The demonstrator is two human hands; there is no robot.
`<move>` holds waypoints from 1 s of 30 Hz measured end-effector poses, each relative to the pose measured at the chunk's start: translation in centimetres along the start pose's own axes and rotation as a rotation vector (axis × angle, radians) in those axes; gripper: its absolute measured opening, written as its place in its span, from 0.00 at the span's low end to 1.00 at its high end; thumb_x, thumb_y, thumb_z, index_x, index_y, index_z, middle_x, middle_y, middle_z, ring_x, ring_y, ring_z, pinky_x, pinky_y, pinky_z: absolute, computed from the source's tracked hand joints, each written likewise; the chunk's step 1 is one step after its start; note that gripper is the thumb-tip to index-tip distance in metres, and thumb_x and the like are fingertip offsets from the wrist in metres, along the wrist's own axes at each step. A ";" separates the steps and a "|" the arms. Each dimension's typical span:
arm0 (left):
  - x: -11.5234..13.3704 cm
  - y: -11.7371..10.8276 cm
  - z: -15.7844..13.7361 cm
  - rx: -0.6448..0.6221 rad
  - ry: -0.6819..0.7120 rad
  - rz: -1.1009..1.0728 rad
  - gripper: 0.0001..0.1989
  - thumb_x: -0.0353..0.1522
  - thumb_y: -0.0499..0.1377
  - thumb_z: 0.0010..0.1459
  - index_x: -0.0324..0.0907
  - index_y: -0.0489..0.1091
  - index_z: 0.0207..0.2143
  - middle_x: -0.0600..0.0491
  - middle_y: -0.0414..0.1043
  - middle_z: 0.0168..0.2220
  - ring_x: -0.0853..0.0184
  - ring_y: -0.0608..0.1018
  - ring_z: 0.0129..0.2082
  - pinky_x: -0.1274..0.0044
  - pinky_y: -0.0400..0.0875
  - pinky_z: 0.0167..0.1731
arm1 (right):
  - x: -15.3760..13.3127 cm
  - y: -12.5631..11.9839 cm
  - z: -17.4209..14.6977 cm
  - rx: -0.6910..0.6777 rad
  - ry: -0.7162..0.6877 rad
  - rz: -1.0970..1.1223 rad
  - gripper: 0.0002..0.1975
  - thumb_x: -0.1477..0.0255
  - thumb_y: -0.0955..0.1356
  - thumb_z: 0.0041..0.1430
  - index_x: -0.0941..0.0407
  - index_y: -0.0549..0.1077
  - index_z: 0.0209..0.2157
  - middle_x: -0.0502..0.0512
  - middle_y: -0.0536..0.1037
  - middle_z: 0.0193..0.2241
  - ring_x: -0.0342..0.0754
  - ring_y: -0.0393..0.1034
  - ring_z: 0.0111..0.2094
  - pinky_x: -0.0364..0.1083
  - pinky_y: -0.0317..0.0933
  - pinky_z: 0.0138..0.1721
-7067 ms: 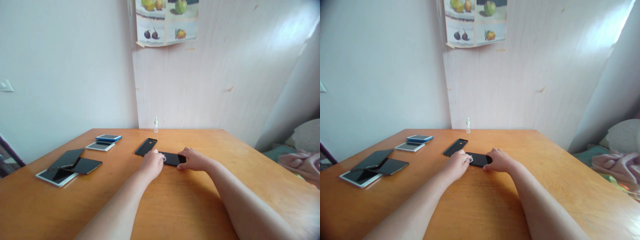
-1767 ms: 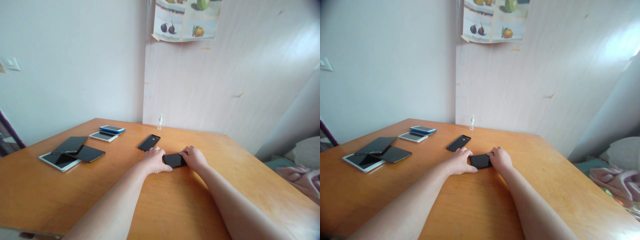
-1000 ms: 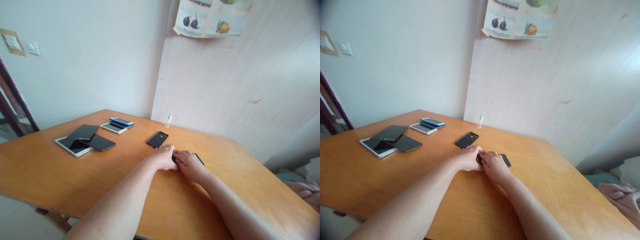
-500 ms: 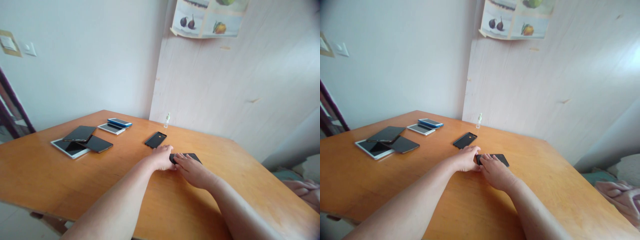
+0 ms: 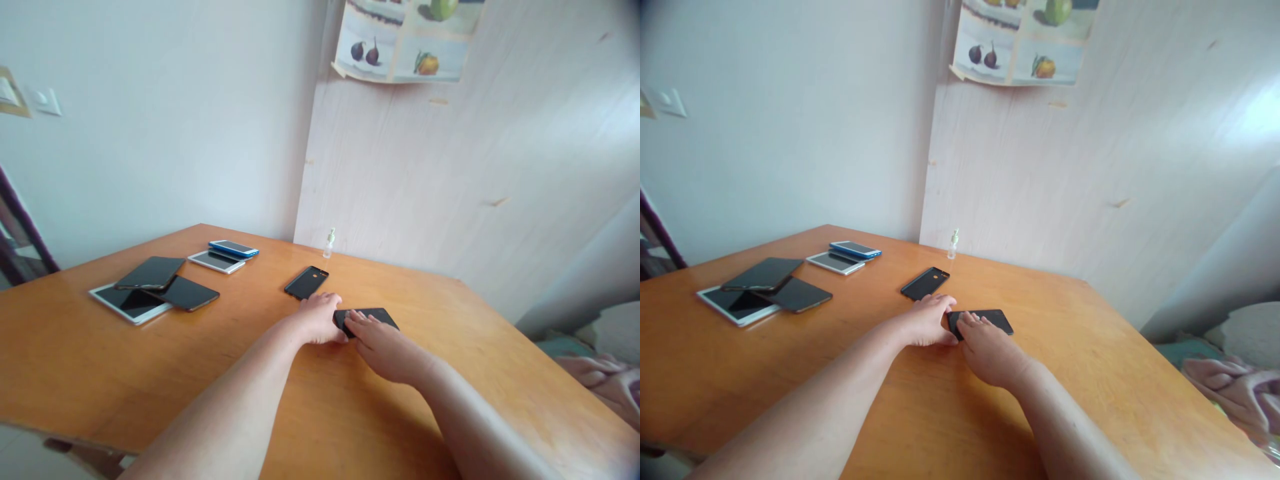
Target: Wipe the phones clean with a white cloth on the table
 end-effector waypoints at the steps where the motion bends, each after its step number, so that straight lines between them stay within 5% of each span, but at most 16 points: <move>1: 0.0 0.0 0.0 -0.003 0.000 0.002 0.39 0.50 0.66 0.36 0.48 0.63 0.52 0.49 0.68 0.53 0.53 0.70 0.53 0.70 0.68 0.45 | -0.5 -0.1 -0.1 -0.005 -0.040 0.017 0.22 0.76 0.54 0.64 0.62 0.63 0.58 0.66 0.63 0.60 0.55 0.57 0.61 0.52 0.50 0.60; 4: -0.1 0.0 0.0 0.000 0.010 0.004 0.40 0.50 0.65 0.37 0.47 0.62 0.52 0.49 0.69 0.52 0.53 0.70 0.53 0.70 0.68 0.46 | 1.0 -0.2 -0.2 -0.021 0.026 0.021 0.22 0.77 0.55 0.62 0.62 0.64 0.57 0.67 0.64 0.60 0.55 0.60 0.60 0.50 0.52 0.58; 9: -0.1 0.0 0.0 0.003 0.034 0.005 0.38 0.51 0.65 0.37 0.48 0.63 0.51 0.50 0.67 0.54 0.53 0.69 0.54 0.70 0.68 0.45 | 5.7 -0.1 -0.4 -0.087 0.408 -0.061 0.18 0.78 0.57 0.60 0.64 0.70 0.49 0.71 0.72 0.52 0.57 0.71 0.48 0.51 0.61 0.48; 16: -0.1 -0.1 0.1 -0.005 0.031 0.011 0.35 0.50 0.66 0.37 0.49 0.65 0.48 0.51 0.69 0.50 0.54 0.71 0.51 0.70 0.68 0.45 | -1.7 -0.7 -1.1 -0.012 -0.020 -0.048 0.23 0.78 0.56 0.61 0.63 0.66 0.56 0.68 0.67 0.57 0.55 0.64 0.57 0.50 0.55 0.56; 24: 0.0 -0.4 -0.1 -0.027 0.055 0.004 0.34 0.51 0.65 0.38 0.50 0.66 0.48 0.52 0.68 0.50 0.55 0.70 0.51 0.70 0.68 0.46 | 3.9 -1.4 -1.5 -0.195 0.438 -0.176 0.16 0.77 0.57 0.61 0.63 0.74 0.42 0.69 0.78 0.42 0.57 0.74 0.42 0.49 0.63 0.40; 26: 0.0 -0.4 -0.1 -0.030 0.052 0.004 0.33 0.51 0.65 0.38 0.50 0.66 0.48 0.52 0.68 0.50 0.55 0.70 0.51 0.70 0.68 0.45 | 2.8 -1.7 -1.6 -0.191 0.404 -0.182 0.16 0.77 0.57 0.61 0.63 0.74 0.41 0.68 0.78 0.40 0.57 0.74 0.40 0.48 0.62 0.38; 30: 0.0 -0.4 -0.1 -0.042 0.041 0.008 0.34 0.52 0.65 0.38 0.51 0.67 0.48 0.53 0.68 0.50 0.55 0.70 0.51 0.70 0.68 0.46 | -1.7 -2.2 -2.0 -0.114 0.106 -0.084 0.17 0.77 0.57 0.61 0.61 0.73 0.46 0.67 0.76 0.47 0.53 0.74 0.43 0.46 0.61 0.41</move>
Point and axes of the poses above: each hand's wrist, its own z-axis towards the middle knuckle, its own y-axis out of the palm, x = y × z, the point moved 3 cm from there along z, towards the middle knuckle
